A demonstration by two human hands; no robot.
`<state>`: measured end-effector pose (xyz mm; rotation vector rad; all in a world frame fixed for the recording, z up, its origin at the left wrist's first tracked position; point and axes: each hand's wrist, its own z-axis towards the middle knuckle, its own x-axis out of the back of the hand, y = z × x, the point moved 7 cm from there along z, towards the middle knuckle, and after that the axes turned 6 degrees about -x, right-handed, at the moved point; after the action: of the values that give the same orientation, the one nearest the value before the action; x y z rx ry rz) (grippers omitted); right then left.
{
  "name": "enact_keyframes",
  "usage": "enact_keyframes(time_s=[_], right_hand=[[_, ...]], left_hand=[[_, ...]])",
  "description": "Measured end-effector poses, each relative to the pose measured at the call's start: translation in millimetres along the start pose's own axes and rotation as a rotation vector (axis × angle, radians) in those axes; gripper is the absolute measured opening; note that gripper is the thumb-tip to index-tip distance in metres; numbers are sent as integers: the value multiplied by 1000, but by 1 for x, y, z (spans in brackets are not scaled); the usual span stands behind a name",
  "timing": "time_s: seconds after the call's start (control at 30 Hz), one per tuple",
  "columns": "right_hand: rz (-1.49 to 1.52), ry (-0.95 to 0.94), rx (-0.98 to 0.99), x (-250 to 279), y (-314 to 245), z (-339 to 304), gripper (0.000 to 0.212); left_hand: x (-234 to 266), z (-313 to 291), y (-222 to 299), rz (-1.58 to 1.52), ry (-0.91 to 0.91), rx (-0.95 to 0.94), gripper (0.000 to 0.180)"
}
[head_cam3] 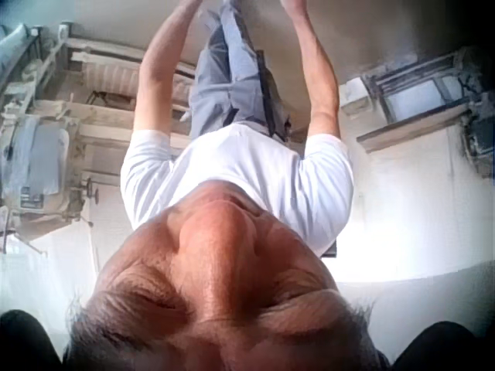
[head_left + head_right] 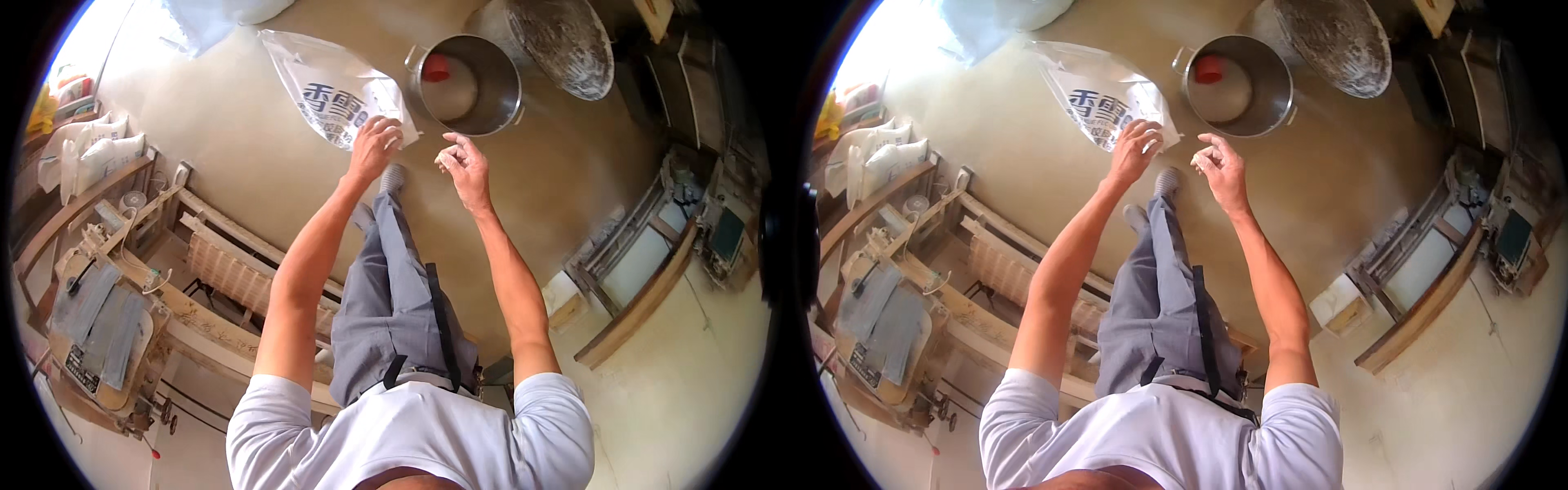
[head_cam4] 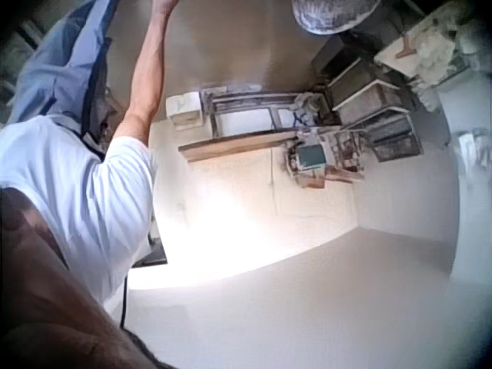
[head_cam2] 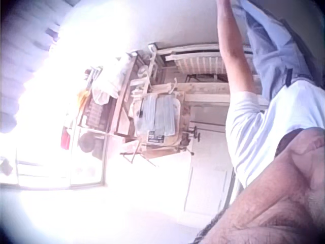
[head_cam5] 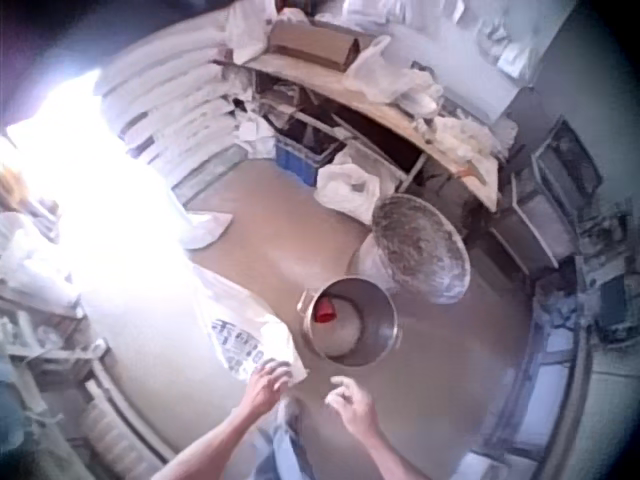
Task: The person sifts flour from a large sack into a container using a sieve, then pours the sifted flour into a machine hopper. They also handle a large white tray and a metal scoop during the process.
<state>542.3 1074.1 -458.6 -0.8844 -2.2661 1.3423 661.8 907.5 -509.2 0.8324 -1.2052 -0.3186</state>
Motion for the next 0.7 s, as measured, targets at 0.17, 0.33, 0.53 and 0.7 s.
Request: enact_keyframes(time_s=[0.17, 0.33, 0.53, 0.7], right_hand=[[-235, 37, -70, 69, 11, -79, 30], [-373, 97, -137, 190, 23, -148, 25], [-436, 136, -226, 369, 27, -132, 20], [-500, 156, -22, 523, -55, -50, 19]], left_hand=[[-11, -23, 13, 76, -5, -54, 37], [-23, -38, -4, 191, 109, -5, 24], [-24, -132, -42, 192, 150, 510, 14], [-56, -201, 23, 157, 277, 793, 16]])
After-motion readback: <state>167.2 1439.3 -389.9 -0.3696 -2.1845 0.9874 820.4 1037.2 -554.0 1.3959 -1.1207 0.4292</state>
